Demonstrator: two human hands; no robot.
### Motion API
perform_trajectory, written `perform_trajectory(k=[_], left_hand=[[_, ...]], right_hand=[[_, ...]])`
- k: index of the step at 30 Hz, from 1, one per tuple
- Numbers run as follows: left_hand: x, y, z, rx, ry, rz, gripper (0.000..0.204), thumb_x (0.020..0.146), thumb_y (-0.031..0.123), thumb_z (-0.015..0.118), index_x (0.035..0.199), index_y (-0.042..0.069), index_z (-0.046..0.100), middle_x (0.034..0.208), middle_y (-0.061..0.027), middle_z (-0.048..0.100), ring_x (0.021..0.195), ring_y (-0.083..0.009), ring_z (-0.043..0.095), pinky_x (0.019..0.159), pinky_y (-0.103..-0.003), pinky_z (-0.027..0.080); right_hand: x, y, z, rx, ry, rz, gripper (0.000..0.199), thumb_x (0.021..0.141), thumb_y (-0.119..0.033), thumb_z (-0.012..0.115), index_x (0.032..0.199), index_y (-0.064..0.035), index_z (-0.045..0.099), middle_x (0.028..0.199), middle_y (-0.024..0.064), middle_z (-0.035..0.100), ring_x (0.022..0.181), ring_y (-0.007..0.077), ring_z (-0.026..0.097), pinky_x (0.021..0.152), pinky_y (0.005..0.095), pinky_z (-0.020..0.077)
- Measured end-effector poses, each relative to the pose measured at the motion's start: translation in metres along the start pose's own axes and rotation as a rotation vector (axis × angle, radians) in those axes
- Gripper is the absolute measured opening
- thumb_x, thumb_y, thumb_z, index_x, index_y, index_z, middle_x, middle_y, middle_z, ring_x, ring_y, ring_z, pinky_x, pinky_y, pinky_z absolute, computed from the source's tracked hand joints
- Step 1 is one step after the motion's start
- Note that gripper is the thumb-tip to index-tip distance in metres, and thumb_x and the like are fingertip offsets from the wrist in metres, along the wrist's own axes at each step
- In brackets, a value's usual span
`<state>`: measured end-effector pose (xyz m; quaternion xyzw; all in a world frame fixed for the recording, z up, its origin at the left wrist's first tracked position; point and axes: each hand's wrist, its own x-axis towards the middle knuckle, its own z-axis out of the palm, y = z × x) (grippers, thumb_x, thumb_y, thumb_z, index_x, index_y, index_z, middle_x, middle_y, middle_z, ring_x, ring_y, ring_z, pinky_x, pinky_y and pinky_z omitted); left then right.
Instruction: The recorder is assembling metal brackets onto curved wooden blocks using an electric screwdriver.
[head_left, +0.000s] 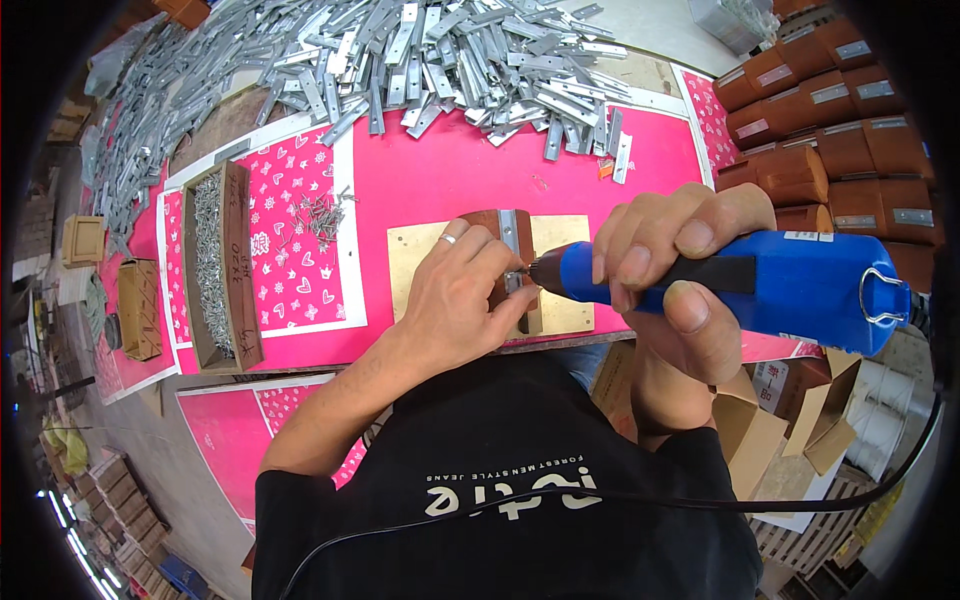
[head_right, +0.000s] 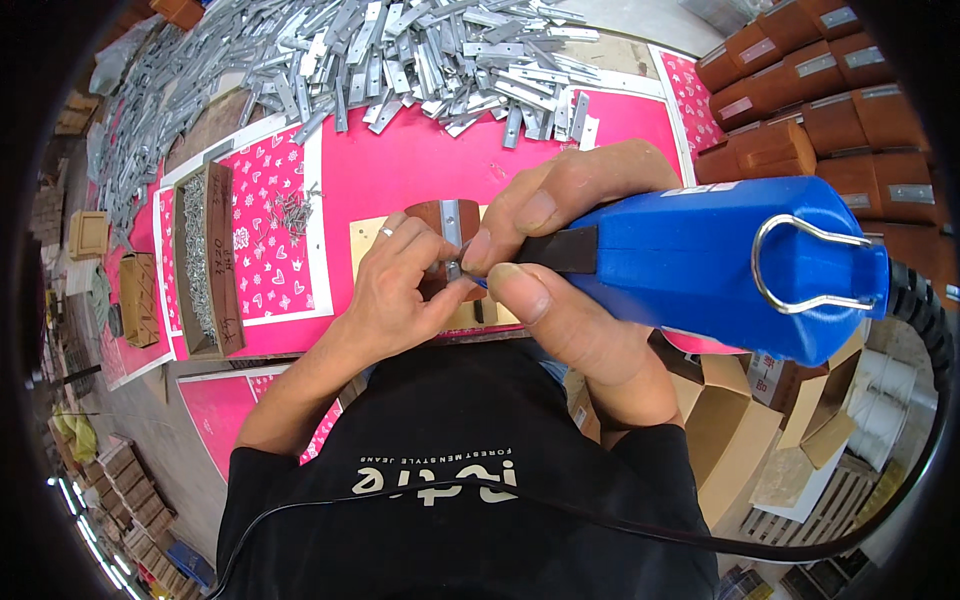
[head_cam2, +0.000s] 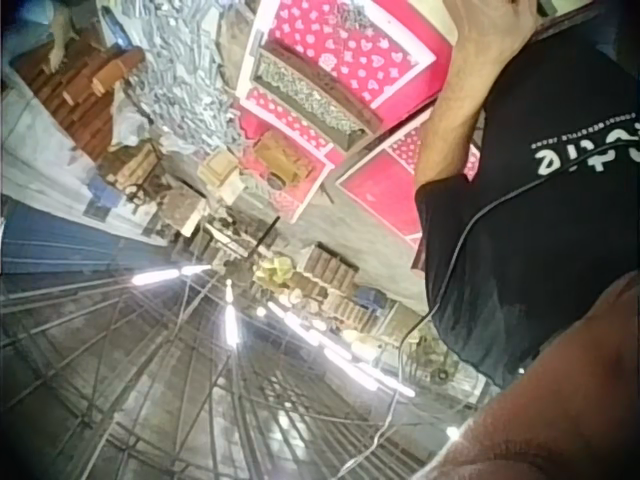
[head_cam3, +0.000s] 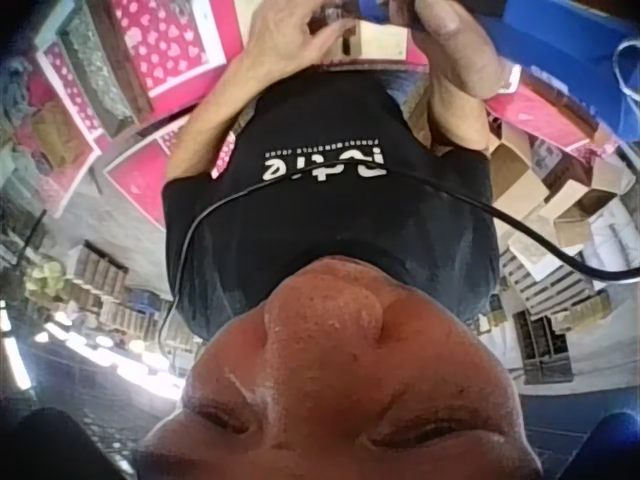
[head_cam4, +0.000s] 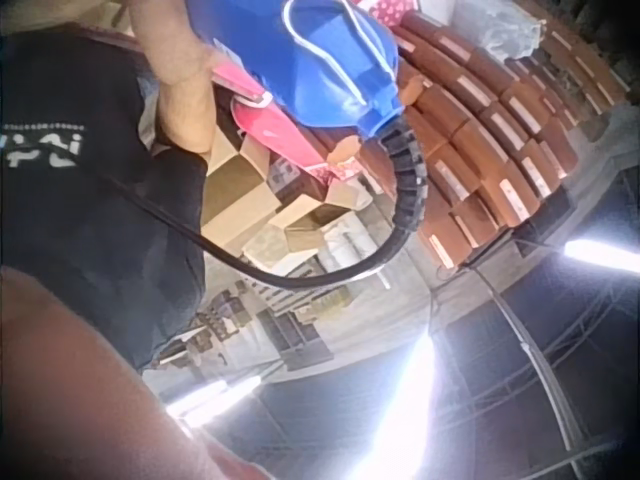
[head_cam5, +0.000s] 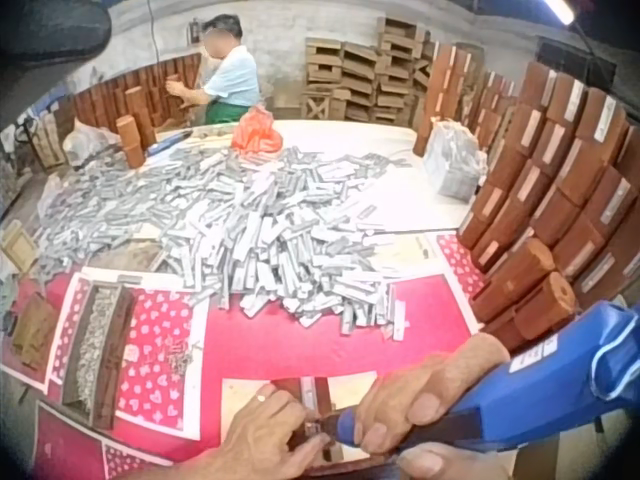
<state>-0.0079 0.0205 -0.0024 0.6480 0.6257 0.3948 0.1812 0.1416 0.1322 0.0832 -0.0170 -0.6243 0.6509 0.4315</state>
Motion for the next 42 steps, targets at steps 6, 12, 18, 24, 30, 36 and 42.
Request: perform_trajectory(k=[6, 12, 18, 24, 30, 36, 42], left_hand=[[-0.003, -0.003, 0.004, 0.014, 0.059, 0.024, 0.025, 0.066, 0.01, 0.076, 0.083, 0.004, 0.058, 0.077, -0.0105, 0.047, 0.073, -0.0296, 0.046, 0.063, -0.04, 0.038], [-0.002, -0.009, 0.007, -0.009, 0.076, 0.074, 0.024, 0.065, 0.008, 0.074, 0.082, 0.003, 0.057, 0.076, -0.0105, 0.046, 0.073, -0.0297, 0.045, 0.064, -0.041, 0.037], [-0.004, -0.007, 0.007, -0.004, 0.083, 0.064, 0.023, 0.066, 0.007, 0.072, 0.082, 0.004, 0.056, 0.076, -0.0104, 0.046, 0.073, -0.0298, 0.045, 0.064, -0.041, 0.037], [-0.009, -0.009, -0.003, -0.146, 0.017, -0.068, 0.081, 0.058, 0.028, 0.085, 0.125, 0.002, 0.048, 0.106, -0.018, 0.049, 0.102, -0.0368, 0.048, 0.089, -0.045, 0.041], [-0.015, -0.04, -0.023, 0.073, -0.239, -0.118, 0.118, 0.053, 0.03, 0.087, 0.148, 0.008, 0.021, 0.143, -0.0237, 0.031, 0.132, -0.042, 0.031, 0.108, -0.05, 0.029], [-0.011, -0.014, -0.028, -0.058, -0.192, -0.082, 0.102, 0.054, 0.021, 0.084, 0.142, 0.008, 0.033, 0.132, -0.0213, 0.04, 0.123, -0.0411, 0.038, 0.103, -0.05, 0.033], [-0.013, 0.009, -0.025, 0.348, -0.13, -0.04, 0.096, 0.053, 0.024, 0.084, 0.137, 0.007, 0.04, 0.118, -0.0208, 0.042, 0.108, -0.0391, 0.042, 0.092, -0.051, 0.036]], right_hand=[[0.006, 0.004, 0.004, -0.02, 0.0, 0.064, 0.029, 0.083, -0.016, 0.066, 0.102, -0.0081, 0.045, 0.076, 0.0075, 0.057, 0.058, 0.0162, 0.053, 0.06, 0.0331, 0.0476], [0.002, 0.003, 0.013, -0.016, 0.074, 0.12, 0.031, 0.083, -0.018, 0.068, 0.101, -0.0077, 0.045, 0.073, 0.0068, 0.056, 0.056, 0.0157, 0.053, 0.058, 0.0325, 0.0473], [0.005, 0.014, 0.008, 0.05, -0.045, 0.075, 0.032, 0.082, -0.018, 0.069, 0.101, -0.0071, 0.047, 0.076, 0.0077, 0.058, 0.059, 0.0167, 0.054, 0.058, 0.0325, 0.0479], [0.023, 0.021, -0.016, 0.395, -0.347, 0.008, 0.035, 0.07, -0.007, 0.075, 0.098, -0.0023, 0.055, 0.082, 0.0146, 0.063, 0.062, 0.0191, 0.061, 0.055, 0.0273, 0.0496], [0.019, -0.001, -0.04, 0.542, -0.437, -0.146, 0.036, 0.076, -0.014, 0.07, 0.104, -0.0064, 0.049, 0.091, 0.0129, 0.062, 0.065, 0.0197, 0.058, 0.065, 0.0344, 0.0503], [-0.018, -0.003, -0.047, 0.199, 0.002, -0.088, 0.031, 0.073, -0.008, 0.064, 0.1, -0.0043, 0.049, 0.089, 0.0153, 0.061, 0.062, 0.0193, 0.057, 0.065, 0.0356, 0.051], [-0.043, 0.018, -0.036, 0.107, 0.132, 0.042, 0.031, 0.071, -0.002, 0.065, 0.098, -0.0006, 0.049, 0.084, 0.0177, 0.061, 0.071, 0.0209, 0.061, 0.063, 0.0295, 0.0513]])
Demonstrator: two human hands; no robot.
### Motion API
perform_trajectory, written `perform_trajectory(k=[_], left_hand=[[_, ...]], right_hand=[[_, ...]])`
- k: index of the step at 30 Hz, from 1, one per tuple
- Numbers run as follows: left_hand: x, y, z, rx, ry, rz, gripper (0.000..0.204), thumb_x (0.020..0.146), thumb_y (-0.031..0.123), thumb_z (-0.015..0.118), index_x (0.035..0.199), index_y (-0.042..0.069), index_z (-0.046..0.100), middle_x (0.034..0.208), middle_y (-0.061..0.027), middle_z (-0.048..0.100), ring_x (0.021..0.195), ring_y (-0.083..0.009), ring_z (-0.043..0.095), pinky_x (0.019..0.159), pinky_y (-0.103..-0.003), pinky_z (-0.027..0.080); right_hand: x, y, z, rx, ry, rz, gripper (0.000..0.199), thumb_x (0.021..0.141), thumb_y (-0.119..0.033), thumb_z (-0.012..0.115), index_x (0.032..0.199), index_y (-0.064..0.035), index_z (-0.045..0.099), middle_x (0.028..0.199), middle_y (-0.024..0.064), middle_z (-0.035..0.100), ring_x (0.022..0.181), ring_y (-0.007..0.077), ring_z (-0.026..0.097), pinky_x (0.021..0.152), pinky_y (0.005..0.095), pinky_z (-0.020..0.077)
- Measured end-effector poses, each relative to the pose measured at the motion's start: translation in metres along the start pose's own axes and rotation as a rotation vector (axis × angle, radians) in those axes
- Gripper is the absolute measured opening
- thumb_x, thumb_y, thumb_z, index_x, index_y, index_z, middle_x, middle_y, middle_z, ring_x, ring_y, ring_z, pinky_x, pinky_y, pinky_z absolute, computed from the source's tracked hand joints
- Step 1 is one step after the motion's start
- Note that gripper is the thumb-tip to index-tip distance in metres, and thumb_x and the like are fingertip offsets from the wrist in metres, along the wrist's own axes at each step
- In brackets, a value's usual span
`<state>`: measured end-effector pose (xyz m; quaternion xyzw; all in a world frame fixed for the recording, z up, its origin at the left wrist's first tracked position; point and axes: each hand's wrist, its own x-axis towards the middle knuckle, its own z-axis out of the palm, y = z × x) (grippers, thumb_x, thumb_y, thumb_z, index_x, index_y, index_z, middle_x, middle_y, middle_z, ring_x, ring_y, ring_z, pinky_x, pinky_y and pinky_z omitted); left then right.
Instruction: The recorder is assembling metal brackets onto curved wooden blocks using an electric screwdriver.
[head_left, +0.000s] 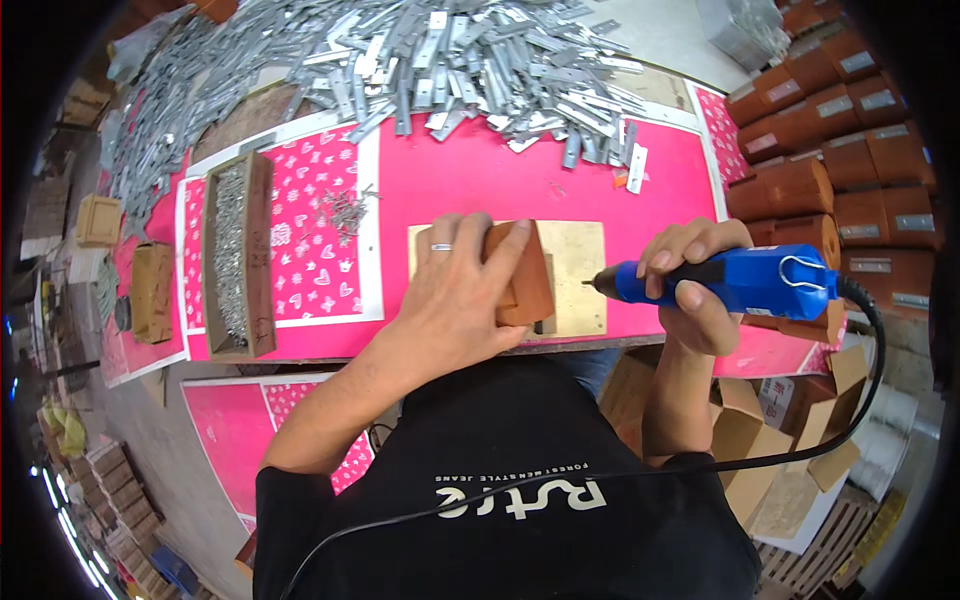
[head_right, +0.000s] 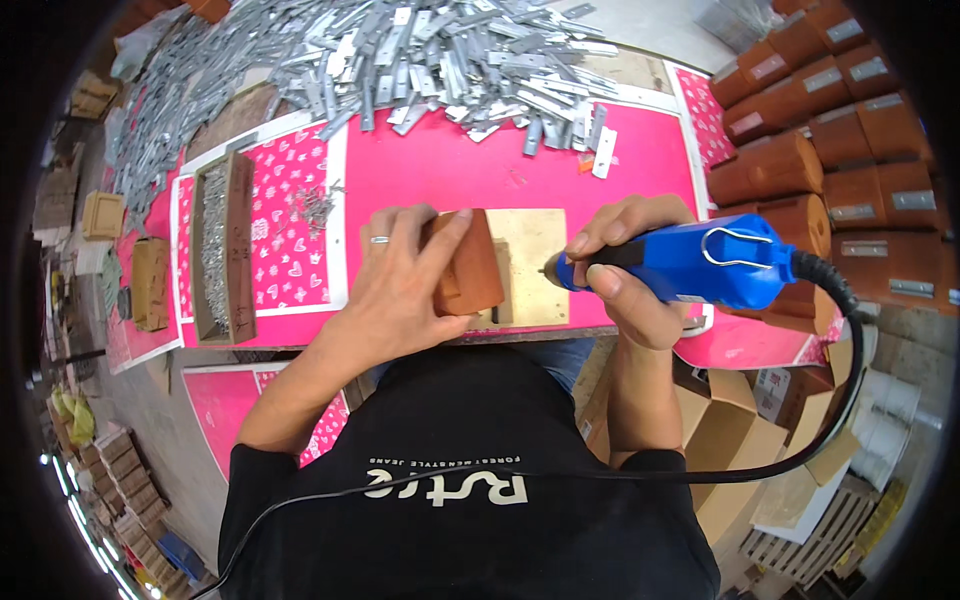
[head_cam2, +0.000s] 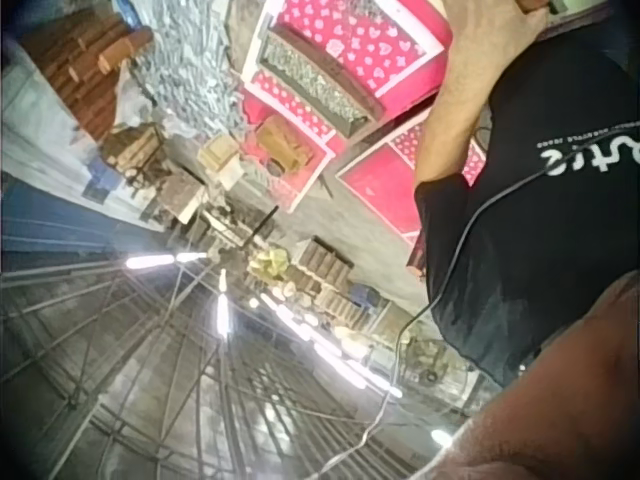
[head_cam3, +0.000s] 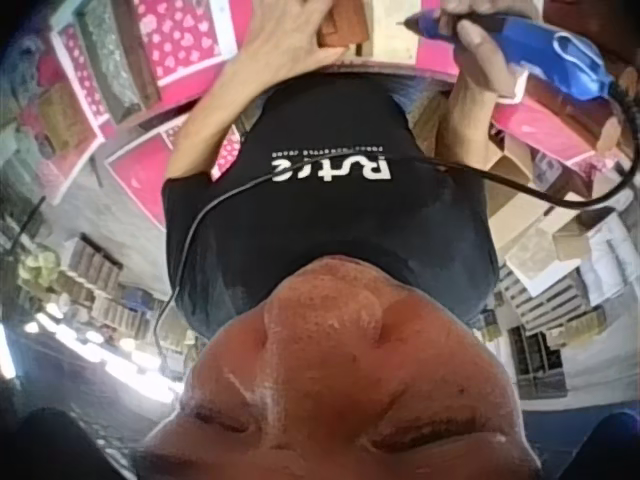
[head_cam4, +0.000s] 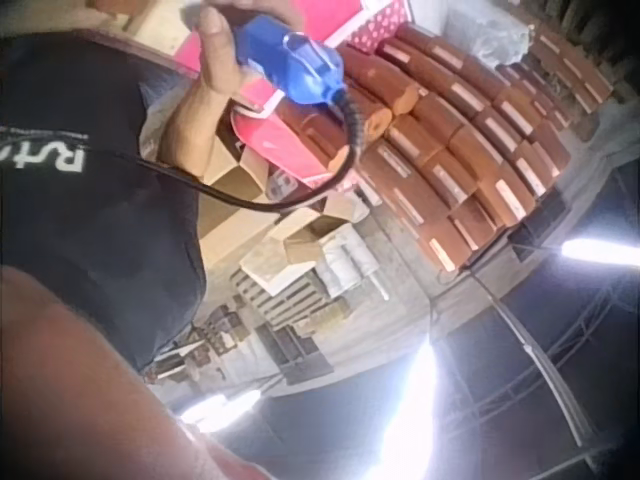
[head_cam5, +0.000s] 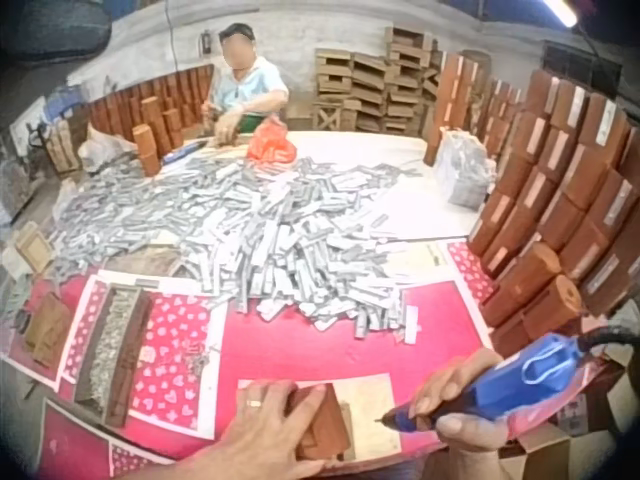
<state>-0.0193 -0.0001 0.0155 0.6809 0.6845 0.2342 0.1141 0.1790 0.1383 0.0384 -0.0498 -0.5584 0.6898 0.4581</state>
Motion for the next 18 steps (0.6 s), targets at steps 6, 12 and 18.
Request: perform_trajectory(k=[6, 12, 18], left_hand=[[0.01, 0.004, -0.013, 0.079, -0.158, 0.05, 0.092, 0.057, 0.029, 0.085, 0.135, 0.004, 0.042, 0.117, -0.0199, 0.043, 0.108, -0.0375, 0.043, 0.09, -0.049, 0.037], [0.019, -0.024, -0.008, -0.07, -0.007, 0.111, 0.072, 0.067, 0.032, 0.081, 0.127, 0.004, 0.052, 0.112, -0.0186, 0.052, 0.103, -0.0345, 0.05, 0.086, -0.045, 0.042], [0.012, -0.167, -0.018, 0.266, 0.378, -0.37, 0.021, 0.082, 0.017, 0.065, 0.098, 0.003, 0.067, 0.089, -0.0151, 0.064, 0.088, -0.033, 0.059, 0.079, -0.043, 0.048]], right_hand=[[-0.004, 0.016, 0.001, -0.046, 0.035, 0.108, 0.031, 0.071, 0.0, 0.067, 0.098, -0.0003, 0.05, 0.085, 0.0178, 0.062, 0.075, 0.0201, 0.063, 0.065, 0.0285, 0.0521], [-0.009, 0.024, 0.004, -0.092, 0.101, 0.113, 0.034, 0.074, -0.003, 0.071, 0.1, -0.0015, 0.049, 0.085, 0.0156, 0.062, 0.077, 0.0217, 0.064, 0.069, 0.0318, 0.053], [-0.013, 0.029, 0.005, -0.131, 0.073, 0.095, 0.035, 0.075, -0.003, 0.073, 0.1, -0.0026, 0.048, 0.085, 0.0138, 0.061, 0.08, 0.0232, 0.065, 0.072, 0.0334, 0.0528]])
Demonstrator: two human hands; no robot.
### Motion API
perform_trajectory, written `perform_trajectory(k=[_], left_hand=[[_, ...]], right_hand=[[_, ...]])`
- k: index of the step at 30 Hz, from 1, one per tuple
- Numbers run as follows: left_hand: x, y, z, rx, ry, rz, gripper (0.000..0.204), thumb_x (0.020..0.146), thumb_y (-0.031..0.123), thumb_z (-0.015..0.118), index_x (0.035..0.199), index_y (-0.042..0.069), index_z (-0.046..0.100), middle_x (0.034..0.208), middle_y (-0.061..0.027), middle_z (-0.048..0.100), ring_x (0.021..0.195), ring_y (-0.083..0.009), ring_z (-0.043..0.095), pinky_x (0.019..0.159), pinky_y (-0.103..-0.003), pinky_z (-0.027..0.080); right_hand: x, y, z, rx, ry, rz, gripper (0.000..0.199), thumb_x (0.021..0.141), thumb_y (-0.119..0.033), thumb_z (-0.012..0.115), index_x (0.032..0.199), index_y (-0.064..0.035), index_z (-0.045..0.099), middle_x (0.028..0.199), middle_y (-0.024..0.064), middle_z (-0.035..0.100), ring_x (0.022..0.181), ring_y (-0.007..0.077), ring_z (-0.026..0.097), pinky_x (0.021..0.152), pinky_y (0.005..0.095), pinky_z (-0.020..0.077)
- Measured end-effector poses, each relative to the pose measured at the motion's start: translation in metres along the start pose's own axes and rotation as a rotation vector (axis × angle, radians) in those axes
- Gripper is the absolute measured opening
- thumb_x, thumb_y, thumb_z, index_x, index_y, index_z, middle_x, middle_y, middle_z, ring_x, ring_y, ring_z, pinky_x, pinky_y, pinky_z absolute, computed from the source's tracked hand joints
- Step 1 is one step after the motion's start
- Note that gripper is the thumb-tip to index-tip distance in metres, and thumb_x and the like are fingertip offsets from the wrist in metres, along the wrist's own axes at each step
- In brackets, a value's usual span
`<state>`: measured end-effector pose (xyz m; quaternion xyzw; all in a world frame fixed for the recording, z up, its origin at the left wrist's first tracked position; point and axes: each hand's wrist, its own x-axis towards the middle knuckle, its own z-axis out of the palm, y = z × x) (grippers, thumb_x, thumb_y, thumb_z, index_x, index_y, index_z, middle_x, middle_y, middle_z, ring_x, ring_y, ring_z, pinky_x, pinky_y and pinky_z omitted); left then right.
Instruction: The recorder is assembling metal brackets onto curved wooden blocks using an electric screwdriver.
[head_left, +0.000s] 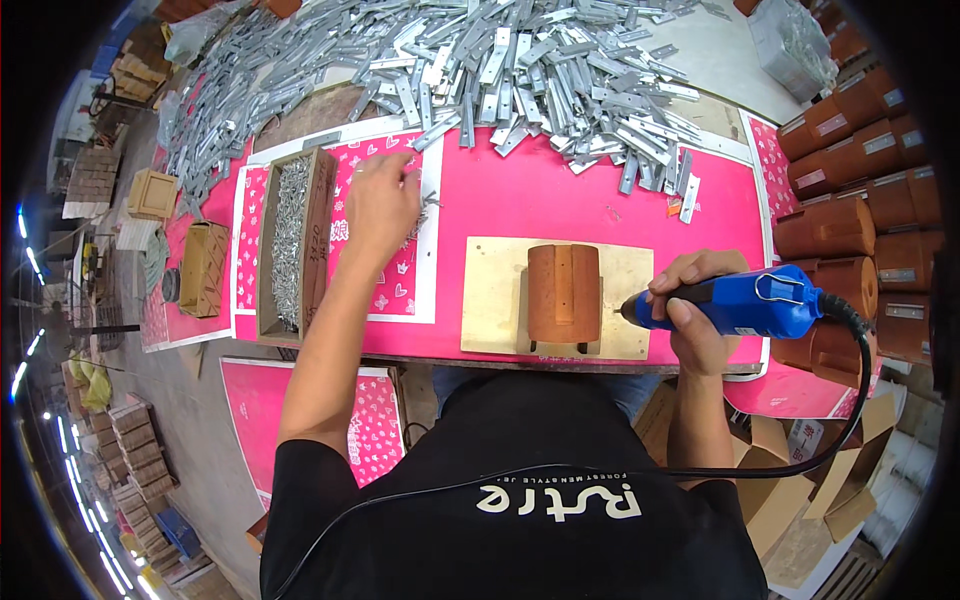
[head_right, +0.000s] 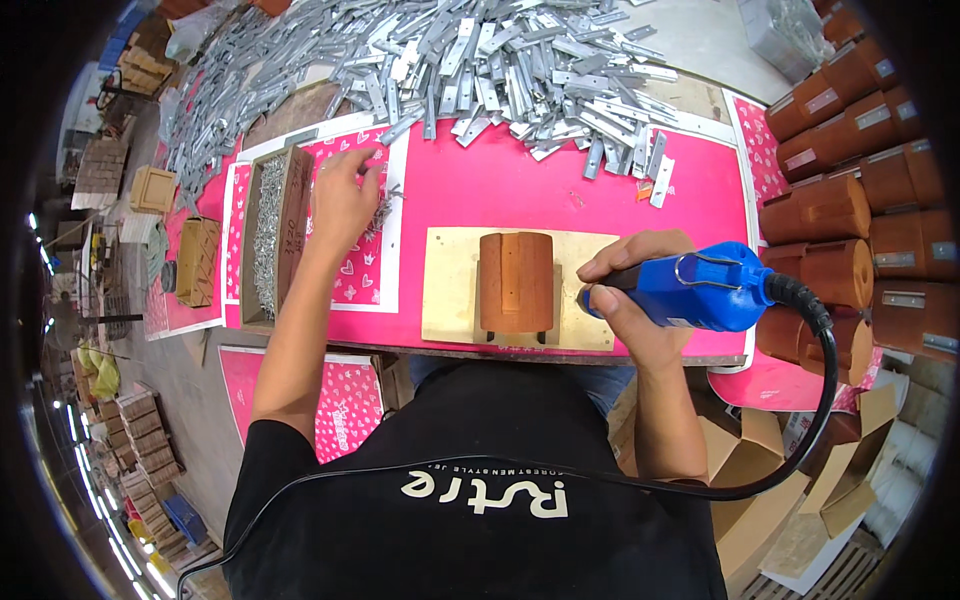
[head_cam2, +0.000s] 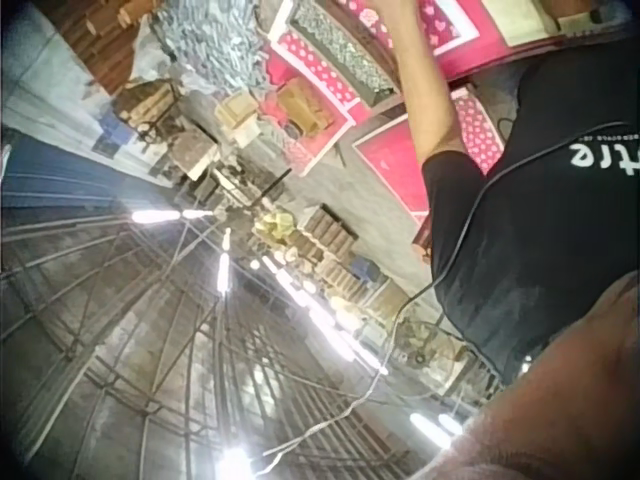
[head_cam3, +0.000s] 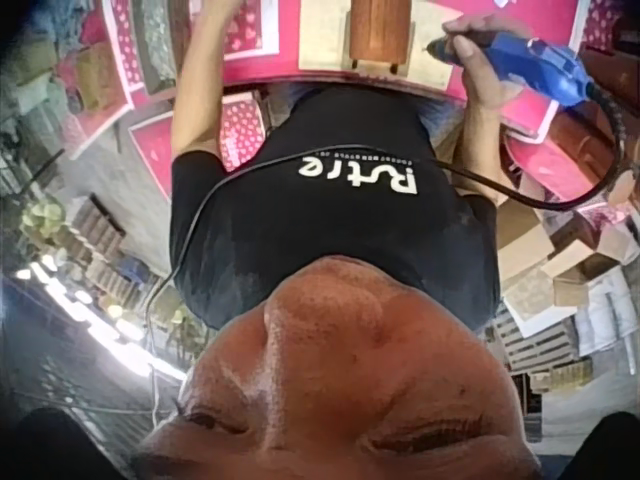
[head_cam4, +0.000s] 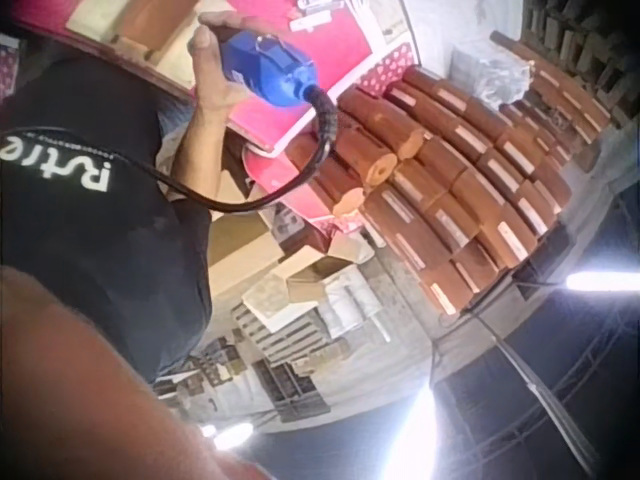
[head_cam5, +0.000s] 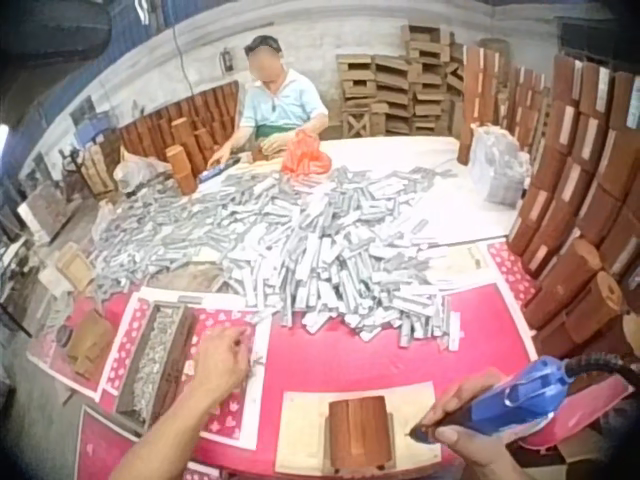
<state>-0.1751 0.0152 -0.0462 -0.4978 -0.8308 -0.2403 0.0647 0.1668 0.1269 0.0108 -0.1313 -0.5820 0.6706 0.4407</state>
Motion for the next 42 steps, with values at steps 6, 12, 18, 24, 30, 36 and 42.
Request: perform_trajectory(k=[6, 12, 18, 24, 30, 36, 42], left_hand=[[0.01, -0.013, 0.023, 0.15, -0.064, 0.0, 0.016, 0.081, 0.016, 0.063, 0.089, 0.002, 0.066, 0.085, -0.0163, 0.064, 0.086, -0.0354, 0.059, 0.076, -0.046, 0.047], [0.017, -0.014, 0.024, 0.264, -0.041, 0.019, 0.014, 0.08, 0.016, 0.063, 0.083, 0.002, 0.061, 0.086, -0.0167, 0.062, 0.082, -0.0334, 0.059, 0.071, -0.046, 0.048], [0.044, -0.016, 0.012, -0.794, -0.14, -0.529, 0.01, 0.083, 0.007, 0.063, 0.087, 0.0, 0.055, 0.086, -0.0128, 0.065, 0.072, -0.0192, 0.063, 0.064, -0.029, 0.051], [0.059, -0.016, 0.0, -1.629, -0.158, -0.748, 0.023, 0.087, 0.011, 0.057, 0.104, -0.002, 0.056, 0.073, -0.0056, 0.057, 0.066, -0.0181, 0.057, 0.062, -0.028, 0.049], [0.077, -0.022, 0.041, -0.404, -0.184, -0.345, 0.029, 0.083, 0.026, 0.063, 0.1, 0.003, 0.067, 0.088, -0.0141, 0.069, 0.084, -0.0259, 0.066, 0.076, -0.039, 0.051], [0.096, 0.016, 0.033, 0.17, -0.372, -0.206, 0.036, 0.08, 0.038, 0.067, 0.105, 0.011, 0.068, 0.101, -0.0171, 0.068, 0.097, -0.0361, 0.064, 0.081, -0.046, 0.049], [0.077, 0.019, 0.005, -0.415, -0.297, -0.239, 0.017, 0.083, 0.02, 0.068, 0.088, 0.005, 0.063, 0.069, -0.0038, 0.061, 0.059, -0.015, 0.057, 0.053, -0.029, 0.043]], right_hand=[[0.003, -0.001, -0.001, 0.008, 0.056, 0.02, 0.036, 0.074, -0.004, 0.073, 0.1, -0.0017, 0.048, 0.085, 0.0147, 0.062, 0.08, 0.0225, 0.065, 0.071, 0.0329, 0.0529], [0.0, -0.001, -0.001, -0.009, 0.088, 0.009, 0.035, 0.075, -0.003, 0.072, 0.1, -0.0015, 0.048, 0.086, 0.017, 0.063, 0.078, 0.0217, 0.065, 0.068, 0.0318, 0.0534], [-0.004, -0.001, -0.004, -0.041, 0.13, -0.022, 0.035, 0.077, -0.005, 0.071, 0.101, -0.0017, 0.047, 0.086, 0.019, 0.064, 0.067, 0.0166, 0.062, 0.061, 0.0263, 0.0522], [-0.005, -0.002, -0.001, -0.007, 0.147, -0.037, 0.035, 0.077, -0.005, 0.071, 0.102, -0.0018, 0.046, 0.085, 0.0199, 0.064, 0.063, 0.0148, 0.06, 0.061, 0.0258, 0.0517], [-0.004, -0.001, 0.002, -0.001, 0.16, -0.034, 0.033, 0.077, -0.002, 0.07, 0.1, -0.002, 0.046, 0.086, 0.0199, 0.064, 0.063, 0.015, 0.06, 0.061, 0.0263, 0.0518], [-0.004, -0.004, 0.0, -0.007, 0.178, -0.039, 0.033, 0.076, 0.0, 0.07, 0.1, -0.0013, 0.048, 0.086, 0.0195, 0.064, 0.065, 0.0154, 0.06, 0.061, 0.0269, 0.0515], [-0.005, 0.0, -0.004, 0.02, 0.174, -0.05, 0.031, 0.076, 0.0, 0.067, 0.101, -0.0015, 0.049, 0.085, 0.0197, 0.064, 0.064, 0.0159, 0.06, 0.06, 0.0278, 0.0511]])
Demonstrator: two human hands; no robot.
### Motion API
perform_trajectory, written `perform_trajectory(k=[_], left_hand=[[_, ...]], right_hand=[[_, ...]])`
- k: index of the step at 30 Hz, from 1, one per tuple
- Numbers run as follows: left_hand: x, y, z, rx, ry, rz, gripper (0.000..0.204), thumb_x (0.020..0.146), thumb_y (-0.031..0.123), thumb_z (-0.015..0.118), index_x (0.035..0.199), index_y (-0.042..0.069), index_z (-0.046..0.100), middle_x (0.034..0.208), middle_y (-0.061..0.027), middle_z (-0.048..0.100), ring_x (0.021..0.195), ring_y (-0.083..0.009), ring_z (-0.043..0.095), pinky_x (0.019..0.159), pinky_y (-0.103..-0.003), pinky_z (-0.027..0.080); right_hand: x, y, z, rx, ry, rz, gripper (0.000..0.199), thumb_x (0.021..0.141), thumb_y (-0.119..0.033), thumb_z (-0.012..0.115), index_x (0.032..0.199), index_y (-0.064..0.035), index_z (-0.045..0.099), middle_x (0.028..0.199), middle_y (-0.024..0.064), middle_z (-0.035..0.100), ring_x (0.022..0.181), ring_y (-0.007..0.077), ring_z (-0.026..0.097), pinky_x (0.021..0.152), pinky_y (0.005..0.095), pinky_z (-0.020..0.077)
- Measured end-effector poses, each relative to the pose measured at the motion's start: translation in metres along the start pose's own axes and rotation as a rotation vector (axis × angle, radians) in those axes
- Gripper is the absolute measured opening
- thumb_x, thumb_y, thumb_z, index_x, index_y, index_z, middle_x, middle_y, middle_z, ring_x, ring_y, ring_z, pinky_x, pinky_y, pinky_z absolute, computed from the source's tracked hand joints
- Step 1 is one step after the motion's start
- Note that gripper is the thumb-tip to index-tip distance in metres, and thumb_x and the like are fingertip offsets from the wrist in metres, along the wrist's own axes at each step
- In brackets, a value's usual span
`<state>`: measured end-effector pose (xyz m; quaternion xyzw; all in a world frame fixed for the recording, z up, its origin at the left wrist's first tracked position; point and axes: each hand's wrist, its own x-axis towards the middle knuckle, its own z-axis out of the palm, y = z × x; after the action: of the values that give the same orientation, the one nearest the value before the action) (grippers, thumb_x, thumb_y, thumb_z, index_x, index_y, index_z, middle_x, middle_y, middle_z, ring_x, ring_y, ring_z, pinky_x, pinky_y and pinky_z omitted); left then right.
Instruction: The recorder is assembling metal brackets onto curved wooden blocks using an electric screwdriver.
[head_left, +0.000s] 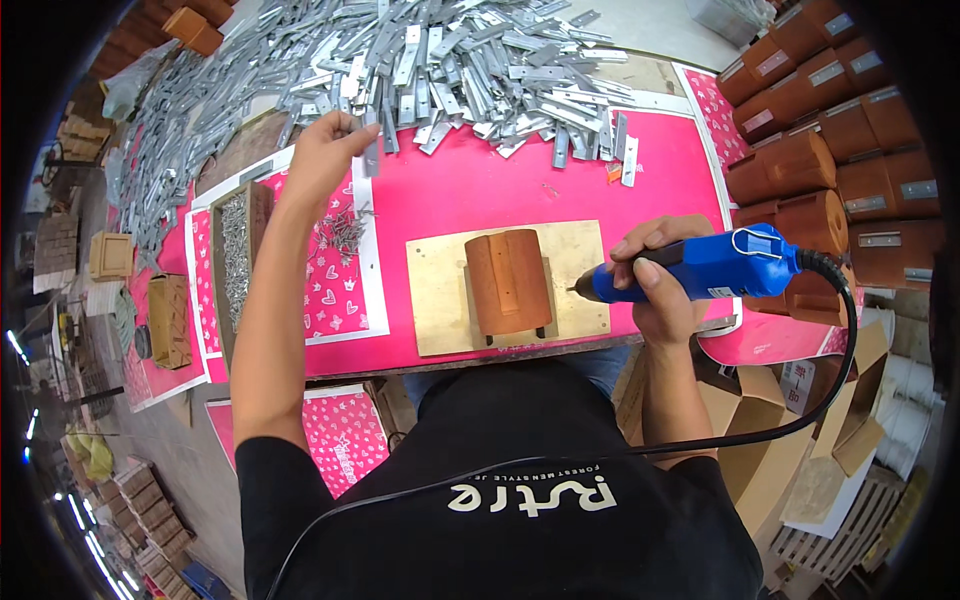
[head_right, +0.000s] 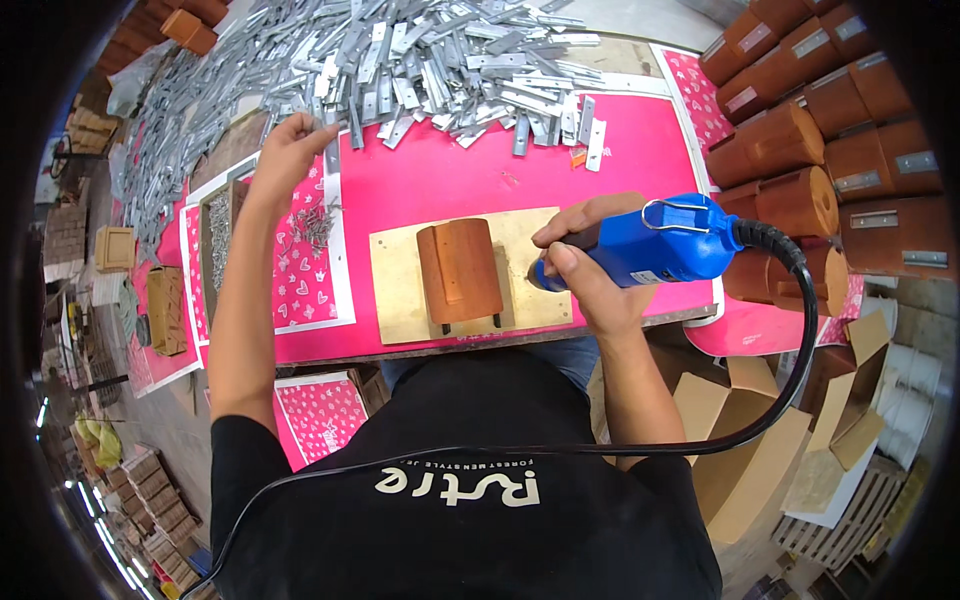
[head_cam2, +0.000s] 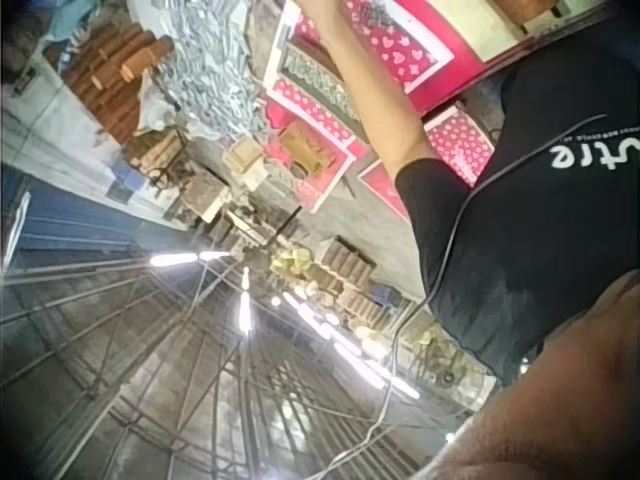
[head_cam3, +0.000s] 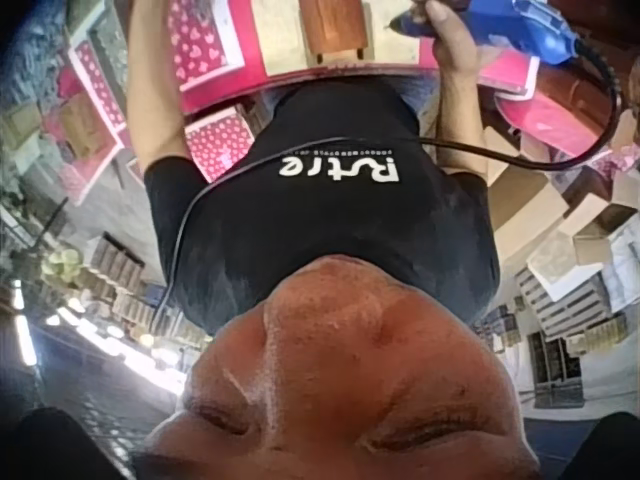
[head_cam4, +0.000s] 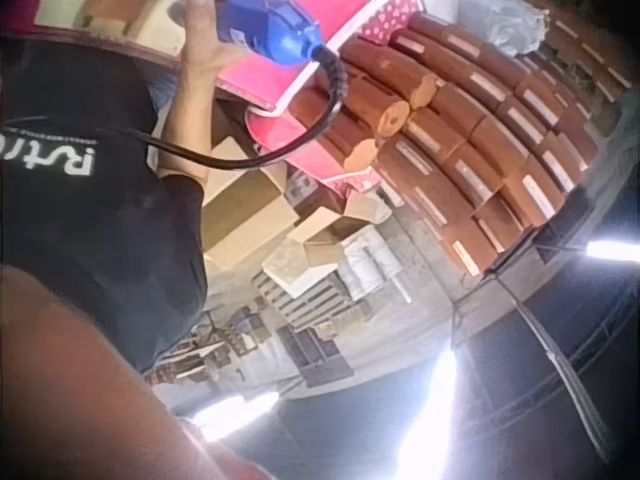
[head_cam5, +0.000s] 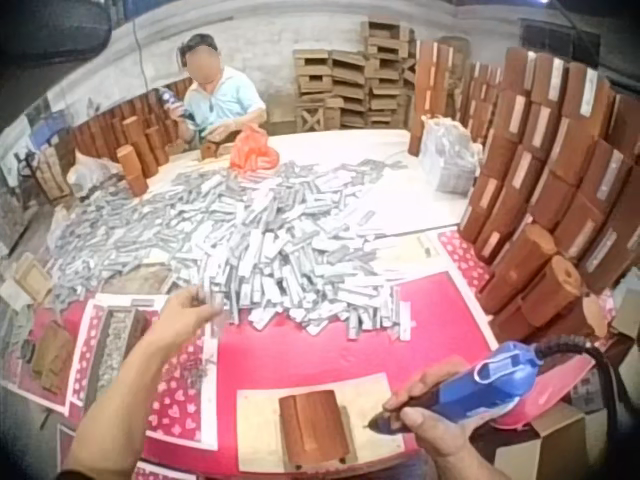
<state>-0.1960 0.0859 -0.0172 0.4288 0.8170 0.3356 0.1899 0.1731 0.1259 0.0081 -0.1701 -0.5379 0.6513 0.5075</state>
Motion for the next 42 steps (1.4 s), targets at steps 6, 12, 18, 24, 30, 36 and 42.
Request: perform_trajectory(k=[6, 12, 18, 24, 30, 36, 42], left_hand=[[-0.068, 0.064, 0.027, -0.908, -0.619, -0.224, 0.015, 0.087, 0.014, 0.067, 0.096, 0.008, 0.057, 0.069, 0.0048, 0.054, 0.045, -0.0006, 0.034, 0.04, -0.018, 0.02], [-0.064, 0.06, 0.06, -0.799, -0.687, -0.227, 0.023, 0.088, 0.014, 0.067, 0.104, 0.009, 0.052, 0.071, 0.0037, 0.053, 0.05, -0.0013, 0.035, 0.042, -0.019, 0.022], [-0.061, 0.071, 0.061, -0.665, -0.654, -0.162, 0.036, 0.086, 0.018, 0.07, 0.113, 0.003, 0.05, 0.08, -0.0004, 0.056, 0.065, -0.0054, 0.046, 0.052, -0.023, 0.033], [-0.068, 0.061, 0.065, -0.526, -0.593, -0.02, 0.033, 0.086, 0.019, 0.07, 0.108, 0.002, 0.051, 0.072, -0.0005, 0.055, 0.065, -0.0081, 0.049, 0.055, -0.027, 0.038], [-0.103, 0.066, 0.05, -0.181, -0.535, 0.208, 0.035, 0.084, 0.025, 0.072, 0.106, 0.005, 0.055, 0.062, 0.0007, 0.044, 0.057, -0.0075, 0.039, 0.053, -0.027, 0.034], [-0.133, 0.07, 0.035, -0.086, -0.485, 0.249, 0.042, 0.084, 0.021, 0.07, 0.119, 0.007, 0.054, 0.067, -0.0037, 0.055, 0.063, -0.0141, 0.056, 0.058, -0.031, 0.044], [-0.153, 0.012, 0.034, -0.833, -0.454, -0.219, 0.042, 0.084, -0.004, 0.06, 0.125, 0.0, 0.052, 0.088, -0.0075, 0.062, 0.084, -0.0158, 0.061, 0.074, -0.028, 0.05]], right_hand=[[0.009, -0.004, 0.0, -0.06, 0.015, 0.043, 0.026, 0.079, -0.009, 0.062, 0.099, -0.0036, 0.046, 0.083, 0.0185, 0.061, 0.058, 0.0185, 0.055, 0.06, 0.0325, 0.05], [0.009, -0.001, 0.002, -0.04, 0.015, 0.016, 0.025, 0.079, -0.008, 0.061, 0.098, -0.0035, 0.047, 0.083, 0.0181, 0.061, 0.058, 0.0193, 0.055, 0.059, 0.0335, 0.0501], [0.009, -0.003, 0.003, -0.06, 0.022, 0.01, 0.025, 0.079, -0.008, 0.062, 0.098, -0.0035, 0.048, 0.082, 0.0179, 0.061, 0.058, 0.0193, 0.055, 0.059, 0.0334, 0.0502], [0.008, -0.001, 0.004, 0.037, 0.008, 0.027, 0.027, 0.075, 0.003, 0.063, 0.098, -0.0013, 0.05, 0.084, 0.0208, 0.064, 0.06, 0.017, 0.06, 0.059, 0.0297, 0.0521], [0.009, -0.002, 0.006, -0.08, 0.0, 0.043, 0.026, 0.078, -0.008, 0.064, 0.098, -0.0035, 0.047, 0.082, 0.0186, 0.061, 0.059, 0.0184, 0.056, 0.059, 0.0315, 0.0501], [0.01, -0.002, 0.005, -0.075, -0.012, 0.033, 0.026, 0.078, -0.007, 0.064, 0.098, -0.0033, 0.047, 0.083, 0.0192, 0.062, 0.059, 0.0183, 0.056, 0.06, 0.0311, 0.0504], [0.011, -0.005, 0.005, -0.069, -0.007, 0.053, 0.025, 0.078, -0.007, 0.061, 0.098, -0.003, 0.047, 0.083, 0.0188, 0.061, 0.058, 0.0191, 0.055, 0.061, 0.0345, 0.0505]])
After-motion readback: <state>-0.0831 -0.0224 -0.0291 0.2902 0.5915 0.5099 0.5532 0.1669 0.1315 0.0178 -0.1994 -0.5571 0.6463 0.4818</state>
